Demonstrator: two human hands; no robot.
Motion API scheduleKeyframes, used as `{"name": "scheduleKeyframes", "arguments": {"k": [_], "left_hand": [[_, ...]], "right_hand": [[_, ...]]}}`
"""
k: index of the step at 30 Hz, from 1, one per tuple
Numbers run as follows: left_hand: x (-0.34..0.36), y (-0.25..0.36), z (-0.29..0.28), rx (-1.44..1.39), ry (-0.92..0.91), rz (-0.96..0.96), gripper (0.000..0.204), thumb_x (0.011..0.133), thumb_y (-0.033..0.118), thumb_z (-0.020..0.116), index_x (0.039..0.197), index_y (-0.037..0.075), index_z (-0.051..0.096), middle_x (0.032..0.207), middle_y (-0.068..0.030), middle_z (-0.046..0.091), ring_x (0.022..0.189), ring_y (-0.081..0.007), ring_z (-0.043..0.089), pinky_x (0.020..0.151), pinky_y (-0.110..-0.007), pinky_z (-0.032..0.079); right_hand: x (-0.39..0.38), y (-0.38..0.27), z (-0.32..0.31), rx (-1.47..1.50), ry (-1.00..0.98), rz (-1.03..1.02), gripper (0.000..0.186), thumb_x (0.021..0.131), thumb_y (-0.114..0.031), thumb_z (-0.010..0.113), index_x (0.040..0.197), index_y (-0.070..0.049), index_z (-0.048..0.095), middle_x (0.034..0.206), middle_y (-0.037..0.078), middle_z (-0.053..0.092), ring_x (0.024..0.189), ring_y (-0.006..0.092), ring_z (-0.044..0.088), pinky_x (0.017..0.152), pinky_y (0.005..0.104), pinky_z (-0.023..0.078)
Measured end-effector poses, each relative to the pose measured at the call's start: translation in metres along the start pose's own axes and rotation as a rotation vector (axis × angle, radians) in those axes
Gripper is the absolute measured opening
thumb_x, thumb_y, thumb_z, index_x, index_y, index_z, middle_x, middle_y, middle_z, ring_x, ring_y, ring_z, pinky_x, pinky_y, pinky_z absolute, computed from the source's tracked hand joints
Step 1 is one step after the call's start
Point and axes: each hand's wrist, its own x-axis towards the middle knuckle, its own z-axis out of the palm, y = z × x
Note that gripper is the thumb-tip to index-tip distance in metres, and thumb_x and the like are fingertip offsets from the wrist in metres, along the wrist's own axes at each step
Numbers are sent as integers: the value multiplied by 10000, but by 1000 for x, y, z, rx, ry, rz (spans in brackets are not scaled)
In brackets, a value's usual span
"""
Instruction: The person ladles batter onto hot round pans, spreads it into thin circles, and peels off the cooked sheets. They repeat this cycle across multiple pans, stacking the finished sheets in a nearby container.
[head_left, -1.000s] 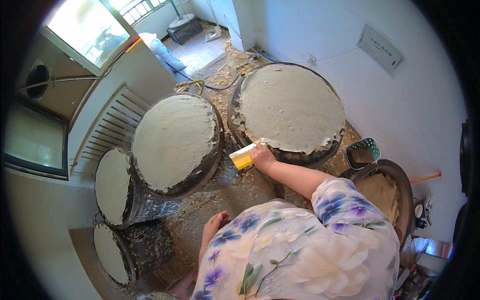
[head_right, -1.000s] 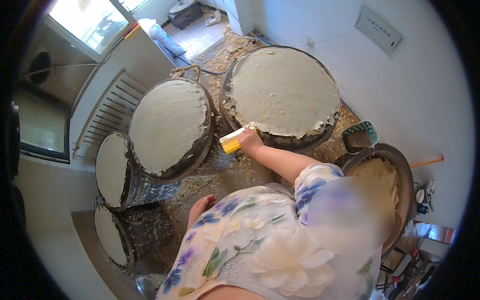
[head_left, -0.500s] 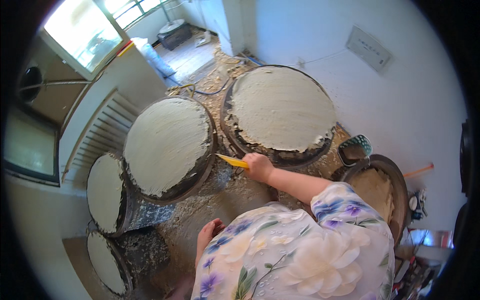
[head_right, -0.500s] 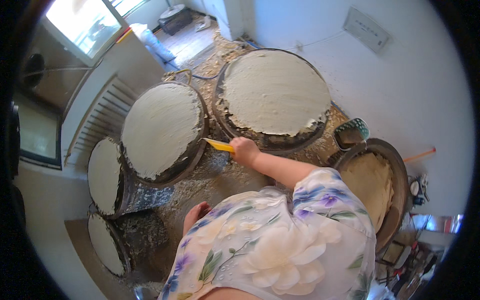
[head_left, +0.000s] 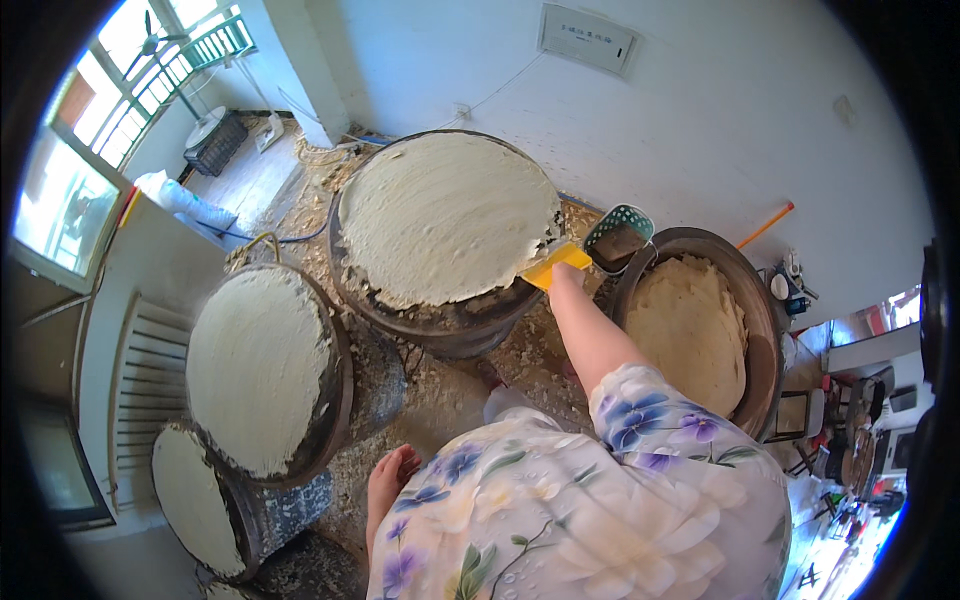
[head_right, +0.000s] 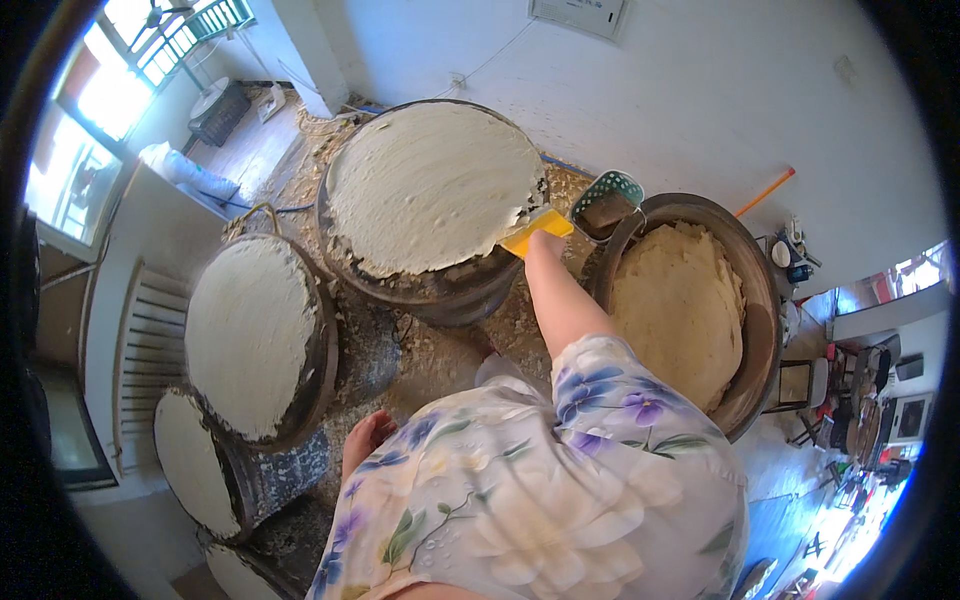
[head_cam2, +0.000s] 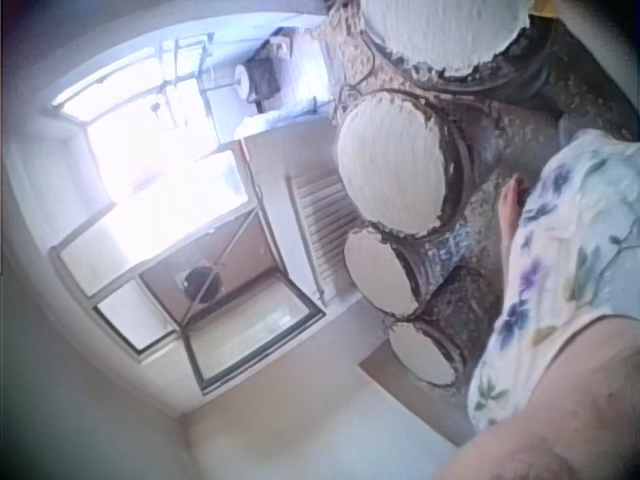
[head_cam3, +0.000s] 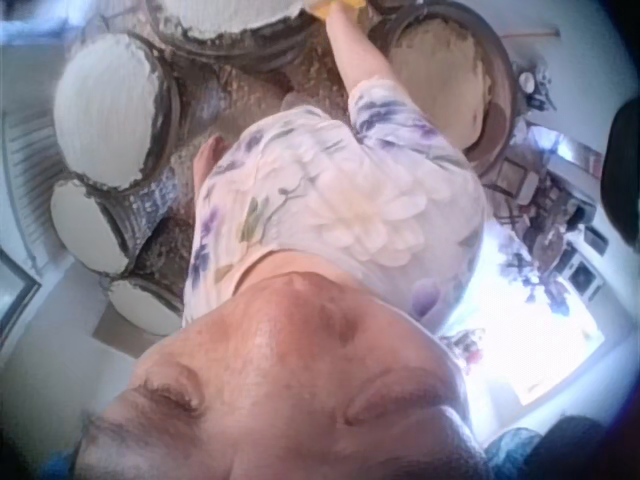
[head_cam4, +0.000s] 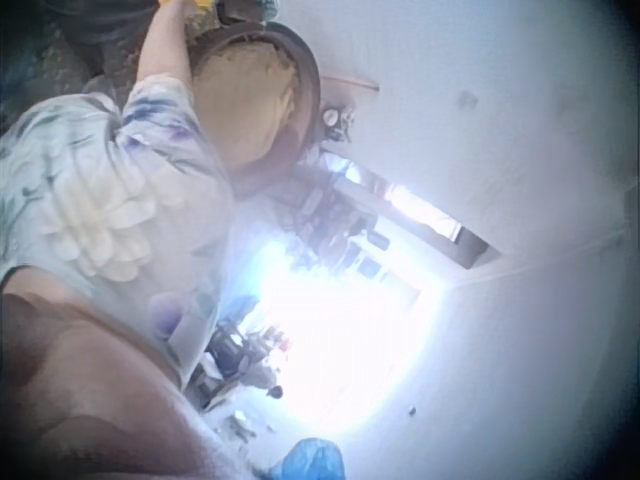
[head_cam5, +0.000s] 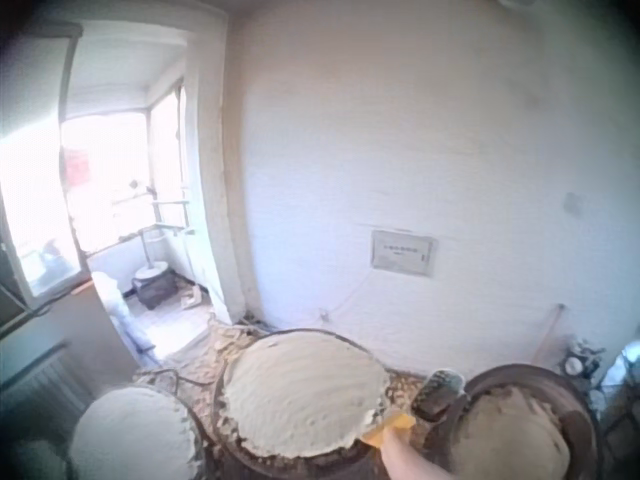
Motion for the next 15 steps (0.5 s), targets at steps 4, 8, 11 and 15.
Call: {"name": "scheduleKeyframes", "arguments": {"k": [4,8,11,15], "left_hand": [[26,7,15,28,32,-50,295,883,191,490,1085,-20,532,1007,-109,585,889,-205,585,796,-318,475],[55,26,34,23,102,-144,292,884,185,487,1085,-23,530,1003,-121,582,878,-213,590,777,-334,491],[69,39,56,-30,191,-164,294,889,189,474,1087,-22,527,1003,-124,578,882,-220,589,777,-342,496],[83,50,82,-8,230,-246,298,889,189,475,1083,-32,521,1012,-121,576,893,-219,586,785,-341,493]], "right_hand": [[61,-52,35,-120,-9,-2,303,735,-96,553,1013,18,515,997,169,577,884,301,590,705,367,489],[135,-113,91,-376,-80,-82,291,734,-188,574,944,13,560,939,171,611,824,287,615,690,354,499],[164,-152,139,-770,-57,-301,312,688,-233,658,883,5,608,905,191,625,841,297,616,718,357,500],[159,-188,199,-866,-89,-549,421,579,-300,770,850,-5,642,888,182,635,853,296,616,731,356,501]]}}
